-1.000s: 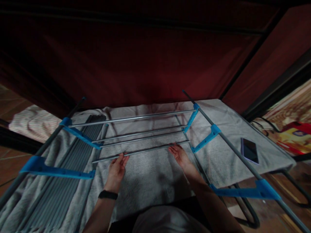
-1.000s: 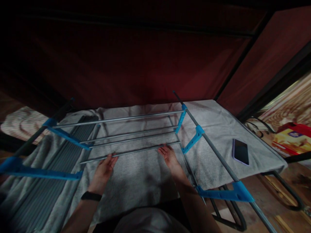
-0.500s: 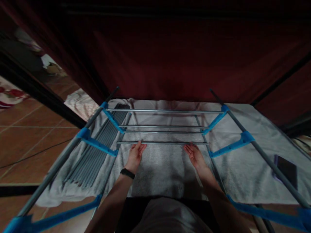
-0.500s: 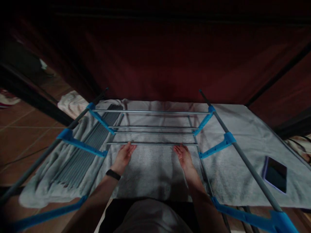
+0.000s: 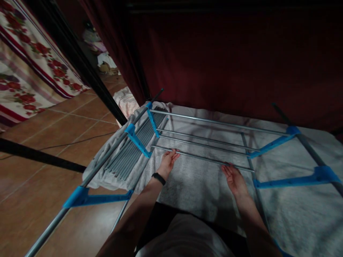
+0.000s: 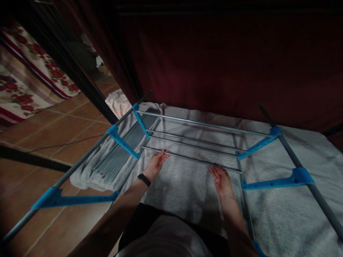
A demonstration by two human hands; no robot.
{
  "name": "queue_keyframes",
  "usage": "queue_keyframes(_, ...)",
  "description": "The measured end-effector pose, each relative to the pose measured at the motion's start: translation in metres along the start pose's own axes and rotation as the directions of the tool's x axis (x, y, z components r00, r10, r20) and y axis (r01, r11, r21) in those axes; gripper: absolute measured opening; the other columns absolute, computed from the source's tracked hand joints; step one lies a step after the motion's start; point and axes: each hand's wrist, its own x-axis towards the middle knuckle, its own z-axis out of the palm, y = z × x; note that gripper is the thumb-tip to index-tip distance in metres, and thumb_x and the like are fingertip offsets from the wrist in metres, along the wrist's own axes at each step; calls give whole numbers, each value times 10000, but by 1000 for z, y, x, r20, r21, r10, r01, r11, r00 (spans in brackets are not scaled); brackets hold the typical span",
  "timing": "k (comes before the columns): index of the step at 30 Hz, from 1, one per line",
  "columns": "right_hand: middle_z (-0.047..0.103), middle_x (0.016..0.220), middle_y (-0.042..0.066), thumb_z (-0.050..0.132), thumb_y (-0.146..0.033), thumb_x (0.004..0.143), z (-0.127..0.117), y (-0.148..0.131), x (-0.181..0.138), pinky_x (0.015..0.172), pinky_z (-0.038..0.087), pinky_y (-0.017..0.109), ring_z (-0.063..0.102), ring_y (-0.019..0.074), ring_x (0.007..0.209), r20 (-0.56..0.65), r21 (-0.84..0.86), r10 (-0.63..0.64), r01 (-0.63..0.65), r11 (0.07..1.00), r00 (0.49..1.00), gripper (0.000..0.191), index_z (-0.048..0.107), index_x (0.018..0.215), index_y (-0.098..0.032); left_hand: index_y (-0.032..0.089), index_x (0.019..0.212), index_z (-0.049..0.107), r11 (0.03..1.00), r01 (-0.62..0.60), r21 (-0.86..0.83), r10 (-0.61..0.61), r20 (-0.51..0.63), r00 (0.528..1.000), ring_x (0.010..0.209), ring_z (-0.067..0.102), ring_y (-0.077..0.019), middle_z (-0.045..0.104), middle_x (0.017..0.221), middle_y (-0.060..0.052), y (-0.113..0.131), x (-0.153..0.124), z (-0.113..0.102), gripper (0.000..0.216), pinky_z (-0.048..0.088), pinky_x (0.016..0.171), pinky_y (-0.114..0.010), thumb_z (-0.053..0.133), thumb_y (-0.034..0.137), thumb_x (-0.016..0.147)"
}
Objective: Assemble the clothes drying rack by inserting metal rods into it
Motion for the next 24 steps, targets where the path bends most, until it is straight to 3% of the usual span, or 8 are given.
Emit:
queue_keyframes(7, 758, 843, 74, 740, -178, 739, -3, 0, 2, 962, 646, 406, 778, 228, 870, -6, -18, 36, -36, 999, 999, 131, 650, 740, -273, 174, 699, 524, 1000, -2, 17, 2, -27, 1000, 705, 756, -134, 759, 776, -53, -3, 5, 1, 341, 666, 844, -298, 755, 6, 885)
queue_keyframes(16, 782, 888, 75, 697, -172, 805, -6, 0, 0, 981, 637, 358, 773, 191, 866, 43, 14, 50, -50, 999, 998, 64, 679, 812, -233, 177, 743, 545, 999, 28, 35, -27, -34, 999, 700, 752, -136, 741, 753, -31, -3, 10, 0, 331, 665, 889, -327, 821, 25, 843)
queue_keyframes(24, 763, 831, 8, 763, -197, 794, -11, 4, 0, 1038, 619, 379, 771, 176, 844, 114, -1, -3, 3, 1000, 993, 99, 683, 824, -246, 152, 707, 566, 999, 42, 16, -41, -14, 999, 761, 775, -161, 780, 848, -97, 2, 4, 0, 298, 667, 876, -330, 743, 8, 898)
